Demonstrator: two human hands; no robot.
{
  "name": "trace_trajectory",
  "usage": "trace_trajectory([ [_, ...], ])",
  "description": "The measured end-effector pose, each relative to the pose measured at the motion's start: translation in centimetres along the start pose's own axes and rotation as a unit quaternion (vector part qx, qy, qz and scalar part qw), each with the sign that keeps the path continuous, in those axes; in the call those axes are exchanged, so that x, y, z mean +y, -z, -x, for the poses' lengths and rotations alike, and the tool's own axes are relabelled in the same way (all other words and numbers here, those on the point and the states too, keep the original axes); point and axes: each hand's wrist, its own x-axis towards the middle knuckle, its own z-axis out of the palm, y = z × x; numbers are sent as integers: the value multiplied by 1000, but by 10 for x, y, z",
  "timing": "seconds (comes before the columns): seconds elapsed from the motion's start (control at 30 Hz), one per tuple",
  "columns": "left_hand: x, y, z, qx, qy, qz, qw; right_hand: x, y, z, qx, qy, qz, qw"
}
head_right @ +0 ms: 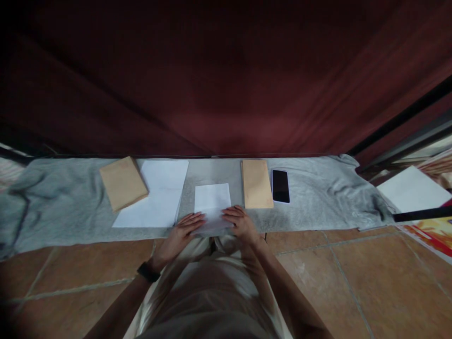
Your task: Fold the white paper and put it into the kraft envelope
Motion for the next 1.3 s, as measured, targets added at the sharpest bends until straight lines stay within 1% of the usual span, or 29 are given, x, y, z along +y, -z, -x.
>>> trace_trajectory([
  [0.07,0,-1,-1,48,33,43,997,0,0,-4,32,-16,-24,999],
  [0.13,0,-4,-5,96,70,74,990,-1,-1,-8,51,-45,-29,997],
  [0.3,-2,-17,-18,194,148,87,966,-5,-14,-19,96,-138,50,985],
  [0.43,-2,-23,-27,235,216,107,942,-7,-24,-28,114,-185,81,973],
  [0.53,-1,-23,-35,252,236,87,934,-9,-27,-35,127,-207,89,966],
  [0.63,-1,-21,-43,256,236,35,937,-13,-27,-39,140,-219,101,960],
  [0.73,-1,-18,-51,241,234,-12,942,-17,-26,-44,137,-236,120,954],
  [0.8,-1,-16,-56,220,246,-30,944,-21,-24,-48,125,-255,135,949],
  [0.9,-3,-11,-63,190,276,-45,941,-26,-19,-54,91,-287,160,940],
  [1.03,-7,-6,-67,180,296,-23,938,-32,-9,-63,45,-319,182,929],
  [1.2,-13,-5,-60,184,276,61,941,-33,-2,-69,15,-338,184,923],
  [1.3,-14,-6,-56,181,266,68,944,-30,-2,-73,3,-349,187,919],
])
